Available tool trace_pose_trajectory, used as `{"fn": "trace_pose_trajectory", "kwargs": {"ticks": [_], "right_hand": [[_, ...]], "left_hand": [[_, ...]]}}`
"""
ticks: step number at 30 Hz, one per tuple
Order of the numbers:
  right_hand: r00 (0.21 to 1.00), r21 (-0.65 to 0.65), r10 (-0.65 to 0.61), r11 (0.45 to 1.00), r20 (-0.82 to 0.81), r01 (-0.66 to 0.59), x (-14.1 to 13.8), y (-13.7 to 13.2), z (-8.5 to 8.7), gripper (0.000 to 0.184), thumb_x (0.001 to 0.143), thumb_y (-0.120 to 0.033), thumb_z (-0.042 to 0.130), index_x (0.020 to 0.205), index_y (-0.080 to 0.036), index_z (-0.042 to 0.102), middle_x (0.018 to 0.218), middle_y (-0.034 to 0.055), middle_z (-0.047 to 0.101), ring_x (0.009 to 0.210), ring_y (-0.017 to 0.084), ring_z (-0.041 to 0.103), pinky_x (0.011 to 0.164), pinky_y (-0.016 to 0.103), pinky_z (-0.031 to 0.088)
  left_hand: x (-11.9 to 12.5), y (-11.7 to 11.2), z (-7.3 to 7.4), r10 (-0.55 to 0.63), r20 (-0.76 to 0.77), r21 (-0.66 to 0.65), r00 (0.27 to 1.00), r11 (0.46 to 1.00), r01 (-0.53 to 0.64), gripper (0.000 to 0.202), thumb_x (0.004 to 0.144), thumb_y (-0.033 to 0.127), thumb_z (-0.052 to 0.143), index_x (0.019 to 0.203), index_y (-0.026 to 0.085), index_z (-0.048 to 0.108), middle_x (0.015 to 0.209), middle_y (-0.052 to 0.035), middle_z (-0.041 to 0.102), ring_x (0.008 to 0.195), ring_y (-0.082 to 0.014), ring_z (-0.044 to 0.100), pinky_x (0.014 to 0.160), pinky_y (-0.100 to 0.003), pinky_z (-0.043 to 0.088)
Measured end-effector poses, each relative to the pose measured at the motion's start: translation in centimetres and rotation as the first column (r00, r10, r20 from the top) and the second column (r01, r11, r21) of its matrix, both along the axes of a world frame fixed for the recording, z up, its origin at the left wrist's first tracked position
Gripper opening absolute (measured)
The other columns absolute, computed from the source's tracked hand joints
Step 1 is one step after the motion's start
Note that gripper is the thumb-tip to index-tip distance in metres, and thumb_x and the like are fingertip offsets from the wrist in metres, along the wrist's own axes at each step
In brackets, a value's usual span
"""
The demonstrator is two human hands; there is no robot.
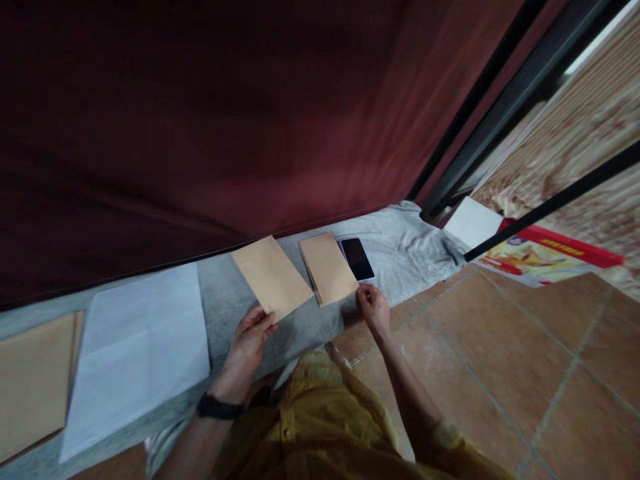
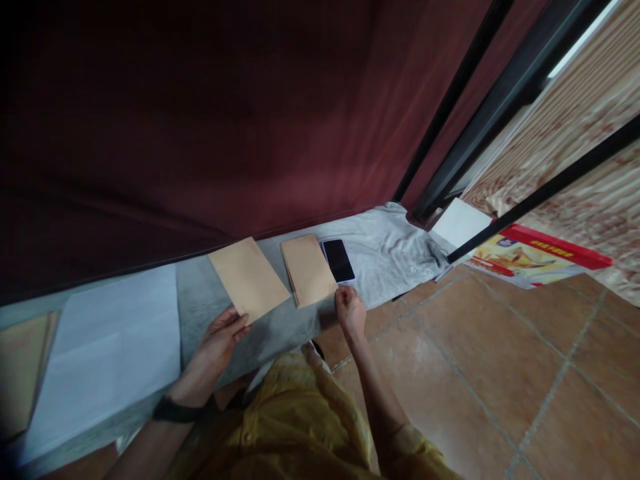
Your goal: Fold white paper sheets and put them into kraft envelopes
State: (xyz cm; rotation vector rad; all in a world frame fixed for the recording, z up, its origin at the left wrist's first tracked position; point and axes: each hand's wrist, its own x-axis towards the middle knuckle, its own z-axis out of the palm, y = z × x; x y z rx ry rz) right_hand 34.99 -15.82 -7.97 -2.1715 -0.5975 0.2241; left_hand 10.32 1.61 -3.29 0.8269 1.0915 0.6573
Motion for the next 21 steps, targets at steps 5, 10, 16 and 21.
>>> {"fn": "trace_pose_trajectory", "kwargs": {"ticks": [5,10,16,21], "right_hand": [[1.0,0.001,-0.006,1.0,-0.021,0.006,-0.2,0.0,0.1,0.036,0.095,-0.042,0.049,0.111,-0.02,0.073,0.106,0.0093,0.075,0.089,0.023,0.068,0.085,0.035,0.051],[1.0,0.036,0.02,0.999,-0.013,-0.02,-0.3,0.0,0.0,0.037,0.095,-0.038,0.045,0.11,-0.021,0.073,0.109,0.0095,0.075,0.095,0.024,0.068,0.09,0.037,0.05],[0.995,0.143,-0.006,0.99,-0.098,0.02,0.0,0.0,0.1,0.036,0.094,-0.039,0.046,0.107,-0.02,0.074,0.105,0.0091,0.076,0.097,0.025,0.068,0.093,0.038,0.05],[0.987,0.21,-0.006,0.977,-0.161,0.041,0.1,0.0,0.3,0.038,0.095,-0.045,0.048,0.104,-0.022,0.076,0.102,0.0075,0.077,0.097,0.025,0.069,0.091,0.037,0.051]], "left_hand": [[1.3,-0.5,0.9,-0.018,0.024,0.006,1.0,1.0,0.018,0.051,0.04,0.027,0.095,0.083,0.017,0.07,0.08,0.0016,0.071,0.069,-0.0128,0.063,0.062,-0.023,0.048],[3.7,-0.6,1.8,-0.108,0.047,0.018,0.993,0.994,0.107,0.051,0.044,0.026,0.093,0.089,0.017,0.071,0.084,-0.0003,0.073,0.07,-0.0121,0.062,0.063,-0.022,0.046],[8.5,-1.4,1.7,-0.29,0.065,0.069,0.955,0.956,0.285,0.046,0.051,0.028,0.089,0.092,0.015,0.074,0.087,-0.0046,0.075,0.066,-0.0116,0.061,0.061,-0.023,0.044],[10.7,-2.3,0.1,-0.314,0.014,0.044,0.949,0.949,0.313,0.044,0.05,0.026,0.087,0.09,0.015,0.073,0.085,-0.0054,0.076,0.064,-0.0125,0.062,0.06,-0.024,0.045]]}}
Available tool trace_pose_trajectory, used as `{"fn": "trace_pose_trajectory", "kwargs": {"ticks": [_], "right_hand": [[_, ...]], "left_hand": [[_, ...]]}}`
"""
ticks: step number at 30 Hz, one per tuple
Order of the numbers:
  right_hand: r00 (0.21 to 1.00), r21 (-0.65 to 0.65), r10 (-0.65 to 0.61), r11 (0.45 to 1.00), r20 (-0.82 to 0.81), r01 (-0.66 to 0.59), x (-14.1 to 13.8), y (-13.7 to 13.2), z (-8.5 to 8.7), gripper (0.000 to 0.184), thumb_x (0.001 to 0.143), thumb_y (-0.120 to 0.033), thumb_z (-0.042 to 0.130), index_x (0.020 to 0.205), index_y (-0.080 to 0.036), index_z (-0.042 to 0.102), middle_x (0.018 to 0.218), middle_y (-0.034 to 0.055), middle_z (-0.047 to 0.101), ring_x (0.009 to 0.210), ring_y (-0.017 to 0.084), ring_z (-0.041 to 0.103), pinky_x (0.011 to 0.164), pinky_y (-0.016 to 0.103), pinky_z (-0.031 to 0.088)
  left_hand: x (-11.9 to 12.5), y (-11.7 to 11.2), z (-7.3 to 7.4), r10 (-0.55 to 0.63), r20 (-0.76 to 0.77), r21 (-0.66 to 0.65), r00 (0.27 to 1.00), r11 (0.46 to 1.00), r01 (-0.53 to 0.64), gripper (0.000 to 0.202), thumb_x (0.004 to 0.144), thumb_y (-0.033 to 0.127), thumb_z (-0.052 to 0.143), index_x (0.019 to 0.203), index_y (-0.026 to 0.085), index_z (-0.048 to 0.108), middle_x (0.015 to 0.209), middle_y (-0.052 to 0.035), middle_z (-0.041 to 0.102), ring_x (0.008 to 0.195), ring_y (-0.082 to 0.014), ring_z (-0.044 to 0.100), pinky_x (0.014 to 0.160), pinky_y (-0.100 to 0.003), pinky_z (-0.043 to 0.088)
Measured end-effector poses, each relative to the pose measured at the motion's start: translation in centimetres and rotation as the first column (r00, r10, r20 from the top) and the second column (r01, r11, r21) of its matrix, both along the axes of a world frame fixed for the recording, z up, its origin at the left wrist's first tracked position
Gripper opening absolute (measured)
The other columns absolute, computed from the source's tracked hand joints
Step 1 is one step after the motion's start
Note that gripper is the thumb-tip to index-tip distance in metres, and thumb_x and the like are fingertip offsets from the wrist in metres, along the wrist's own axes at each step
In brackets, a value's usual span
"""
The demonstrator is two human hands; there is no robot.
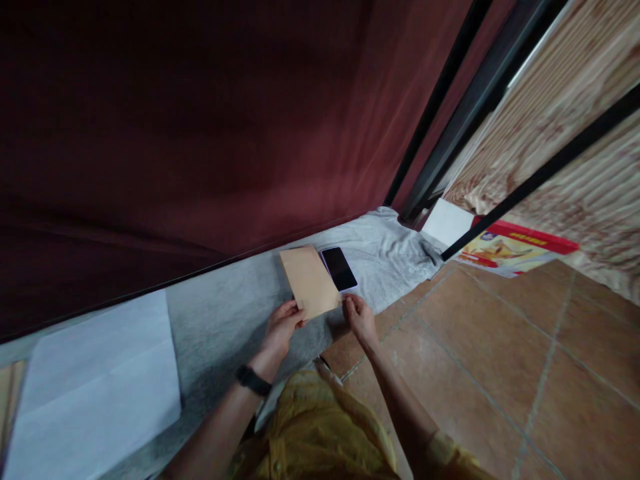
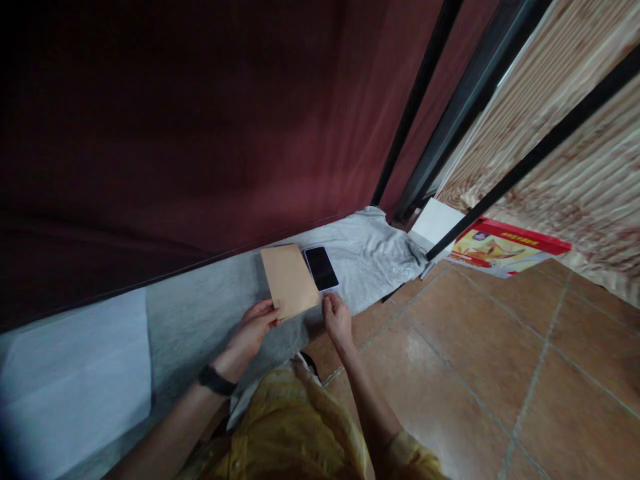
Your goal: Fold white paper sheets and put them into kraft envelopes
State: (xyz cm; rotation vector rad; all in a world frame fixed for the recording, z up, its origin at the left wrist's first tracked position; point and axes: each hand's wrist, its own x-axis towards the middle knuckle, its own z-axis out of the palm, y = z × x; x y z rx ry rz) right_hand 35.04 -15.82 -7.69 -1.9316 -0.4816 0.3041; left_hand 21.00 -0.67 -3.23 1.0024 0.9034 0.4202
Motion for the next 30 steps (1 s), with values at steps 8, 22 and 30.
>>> {"fn": "trace_pose_trajectory", "kwargs": {"ticks": [8,22,30], "right_hand": [[0.997,-0.031,0.049,0.998,0.066,-0.047,-0.1,0.3,-0.5,0.04,0.098,-0.046,0.046,0.11,-0.023,0.077,0.11,0.0098,0.075,0.103,0.026,0.068,0.097,0.039,0.05],[0.98,-0.102,0.131,0.988,0.148,-0.116,0.1,0.4,-1.1,0.038,0.099,-0.043,0.046,0.115,-0.021,0.073,0.109,0.0103,0.072,0.099,0.024,0.067,0.091,0.036,0.052],[0.975,-0.088,0.106,0.992,0.196,-0.09,0.0,0.7,-1.0,0.04,0.1,-0.039,0.044,0.115,-0.017,0.073,0.106,0.012,0.068,0.096,0.023,0.066,0.089,0.035,0.052]], "left_hand": [[0.4,-0.1,-1.1,0.04,-0.067,0.067,0.997,0.997,-0.036,0.04,0.052,0.025,0.084,0.088,0.016,0.069,0.066,-0.0005,0.069,0.056,-0.0134,0.06,0.057,-0.026,0.047],[0.1,-1.5,-2.3,0.098,-0.123,0.248,0.988,0.966,-0.065,0.051,0.062,0.033,0.08,0.108,0.018,0.063,0.065,0.0049,0.062,0.05,-0.0116,0.055,0.05,-0.024,0.041],[0.0,-1.4,-3.2,0.097,-0.182,0.309,0.978,0.95,-0.036,0.067,0.067,0.04,0.075,0.126,0.014,0.056,0.063,0.0065,0.06,0.05,-0.0125,0.054,0.048,-0.023,0.04]]}}
